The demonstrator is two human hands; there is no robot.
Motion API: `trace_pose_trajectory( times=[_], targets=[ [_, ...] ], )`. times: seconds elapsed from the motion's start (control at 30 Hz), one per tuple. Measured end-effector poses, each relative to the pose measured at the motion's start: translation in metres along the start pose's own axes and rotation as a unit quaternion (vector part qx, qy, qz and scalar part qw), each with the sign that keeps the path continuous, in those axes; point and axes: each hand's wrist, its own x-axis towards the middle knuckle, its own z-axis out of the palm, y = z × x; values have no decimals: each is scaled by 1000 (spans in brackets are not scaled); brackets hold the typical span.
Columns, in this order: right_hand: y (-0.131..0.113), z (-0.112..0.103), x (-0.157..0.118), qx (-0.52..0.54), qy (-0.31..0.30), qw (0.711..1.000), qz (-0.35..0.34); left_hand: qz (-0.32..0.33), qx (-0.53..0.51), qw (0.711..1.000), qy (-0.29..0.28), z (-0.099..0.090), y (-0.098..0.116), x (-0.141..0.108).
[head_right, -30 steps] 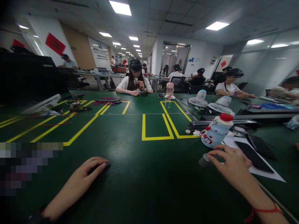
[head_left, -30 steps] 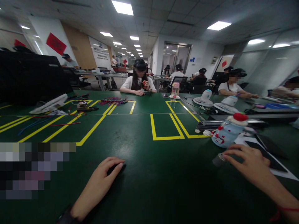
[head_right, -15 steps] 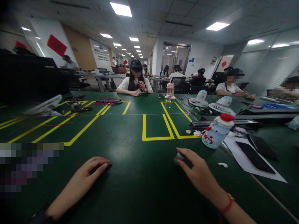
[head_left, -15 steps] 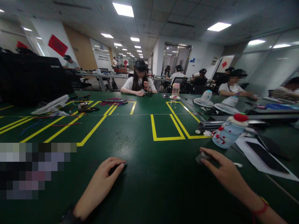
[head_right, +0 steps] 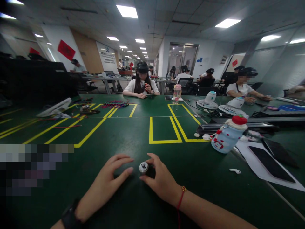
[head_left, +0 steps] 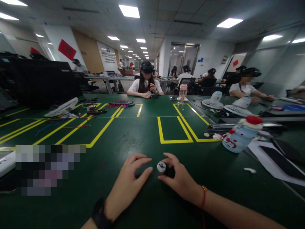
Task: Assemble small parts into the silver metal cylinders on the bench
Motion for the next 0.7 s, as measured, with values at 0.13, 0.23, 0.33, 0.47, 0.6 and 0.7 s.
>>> trace_pose_trajectory(
  times=[0.13, 0.23, 0.33, 0.47, 0.6, 0.7],
  targets=[
    [0, 0, 0, -10, -12, 1000, 13, 22, -44, 999, 4, 15, 26, 17],
    [-4, -3, -1, -31, -7, 999, 6, -15, -71, 997, 29, 14, 19, 21],
    [-7, -4, -1, -44, -5, 999, -14, -35, -23, 999, 15, 13, 2, 17],
    [-9, -3, 0, -47, 8, 999, -19, -22, 52, 997, -52, 25, -10, 11],
    [-5, -25, -5, -58, 57, 997, -18, -19, 36, 997, -64, 23, -11, 9],
    [17, -71, -24, -124, 115, 985, 22, -43, -6, 998, -51, 2, -23, 5]
  ],
)
